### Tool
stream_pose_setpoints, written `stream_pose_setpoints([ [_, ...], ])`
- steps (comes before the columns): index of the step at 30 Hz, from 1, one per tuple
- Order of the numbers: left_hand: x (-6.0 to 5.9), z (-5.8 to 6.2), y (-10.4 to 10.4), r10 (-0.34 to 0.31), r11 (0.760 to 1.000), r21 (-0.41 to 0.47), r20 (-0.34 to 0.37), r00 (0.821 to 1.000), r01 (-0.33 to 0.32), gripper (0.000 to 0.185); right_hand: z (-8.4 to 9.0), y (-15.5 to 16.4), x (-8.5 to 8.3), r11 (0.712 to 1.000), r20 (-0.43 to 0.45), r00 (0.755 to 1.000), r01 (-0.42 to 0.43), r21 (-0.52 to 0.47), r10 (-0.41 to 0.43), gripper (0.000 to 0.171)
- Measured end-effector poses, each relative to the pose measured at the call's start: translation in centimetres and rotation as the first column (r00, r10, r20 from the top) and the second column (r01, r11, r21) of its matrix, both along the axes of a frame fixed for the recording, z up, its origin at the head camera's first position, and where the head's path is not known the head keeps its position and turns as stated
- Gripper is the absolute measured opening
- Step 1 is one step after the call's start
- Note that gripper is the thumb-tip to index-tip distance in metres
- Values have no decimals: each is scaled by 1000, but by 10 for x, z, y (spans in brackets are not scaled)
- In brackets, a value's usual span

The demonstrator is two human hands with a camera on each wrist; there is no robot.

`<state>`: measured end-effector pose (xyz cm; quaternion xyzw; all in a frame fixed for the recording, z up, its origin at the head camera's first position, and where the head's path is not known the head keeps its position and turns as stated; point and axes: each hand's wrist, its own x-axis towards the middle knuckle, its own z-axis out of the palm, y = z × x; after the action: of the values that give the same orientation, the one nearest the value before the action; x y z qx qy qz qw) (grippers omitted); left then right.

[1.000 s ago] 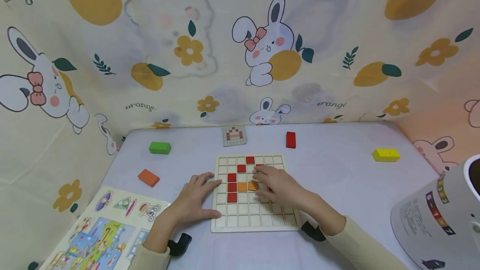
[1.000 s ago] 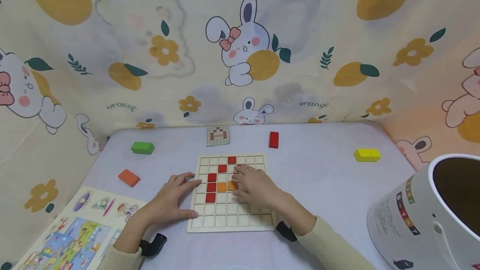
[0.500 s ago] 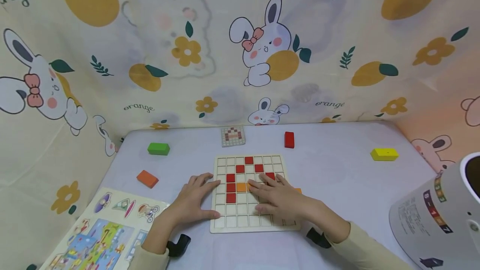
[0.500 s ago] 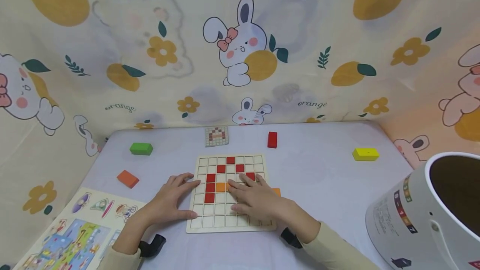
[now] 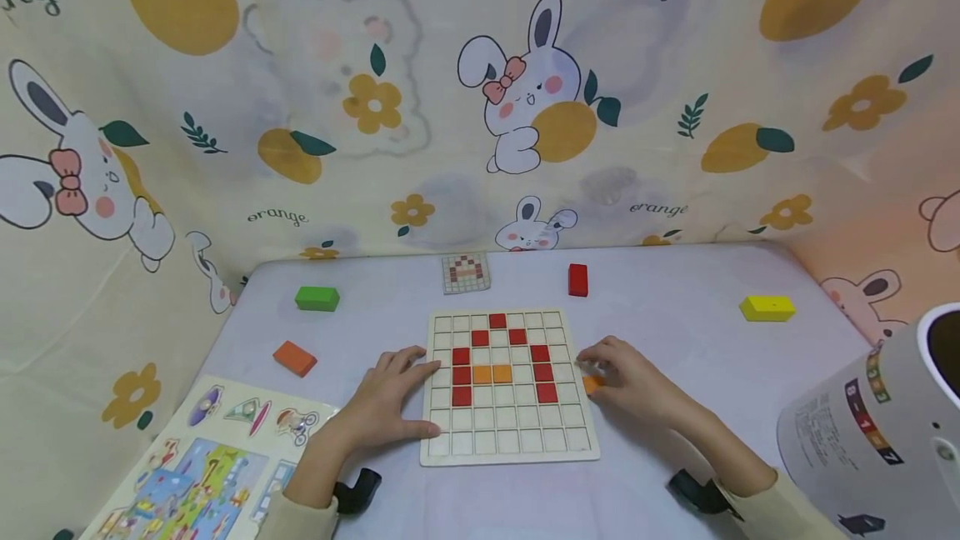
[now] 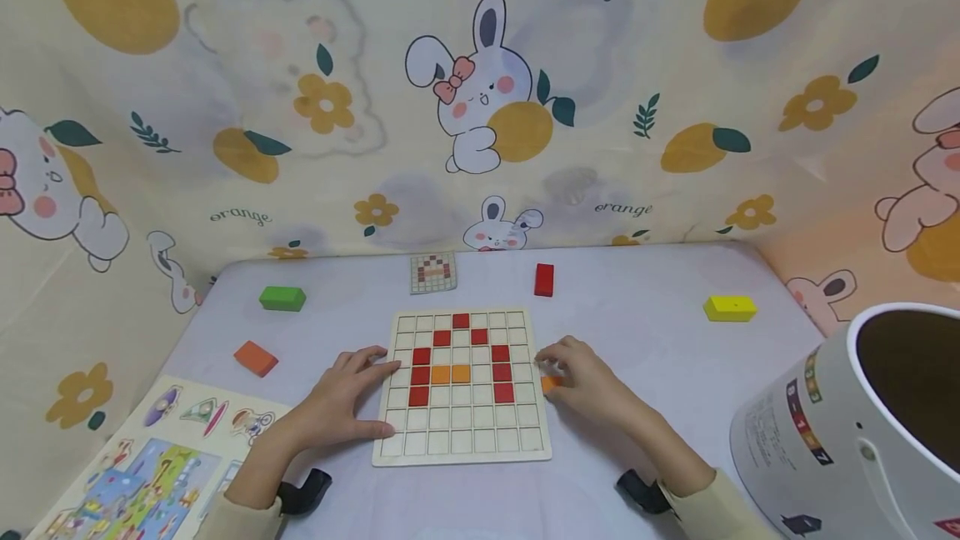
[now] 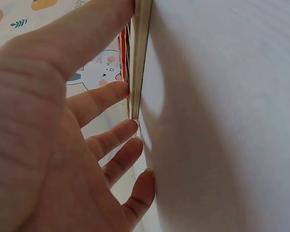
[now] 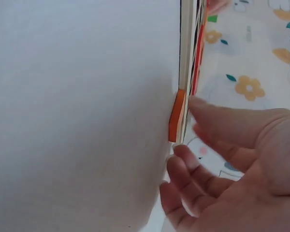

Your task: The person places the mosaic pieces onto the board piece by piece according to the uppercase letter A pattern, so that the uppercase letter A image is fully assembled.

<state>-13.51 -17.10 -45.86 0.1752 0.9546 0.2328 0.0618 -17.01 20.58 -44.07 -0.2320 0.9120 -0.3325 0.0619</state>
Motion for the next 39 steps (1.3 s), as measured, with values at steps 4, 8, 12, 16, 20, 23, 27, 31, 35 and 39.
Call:
stream_pose_setpoints([
  [4,0,-1,0,2,1000,-4,-2,1000,-2,89,-1,4,0,999,24,999,31,44,-32,29],
  [8,0,-1,0,0,1000,-9,0,1000,0,90,-1,4,-1,999,31,999,22,34,-23,26],
  [12,0,1,0,-3,1000,-6,-6,1000,3,90,3,1,-4,999,68,998,19,-28,-17,25],
  [16,0,0,-1,-10,1000,2,-14,1000,10,89,8,-10,-10,997,58,998,41,-62,-38,20],
  [20,0,0,0,-11,1000,4,-2,1000,11,89,11,-27,-17,992,57,998,28,-122,-21,17],
  [23,0,-1,0,-7,1000,1,4,1000,7,89,11,-42,-24,984,107,994,-12,-176,31,16],
  [27,0,0,0,-7,1000,-5,-1,1000,7,89,9,-61,-30,986,123,989,-62,-152,81,14],
  [31,0,0,0,-5,1000,-9,2,1000,5,89,6,-74,-30,996,75,995,-69,-54,73,14],
  [35,0,0,0,-5,1000,-11,1,1000,5,89,3,-81,-27,997,13,997,-73,21,73,15],
  [39,0,-1,-1,-9,1000,-12,-6,1000,9,90,3,-82,-24,992,-67,993,-93,81,98,14],
])
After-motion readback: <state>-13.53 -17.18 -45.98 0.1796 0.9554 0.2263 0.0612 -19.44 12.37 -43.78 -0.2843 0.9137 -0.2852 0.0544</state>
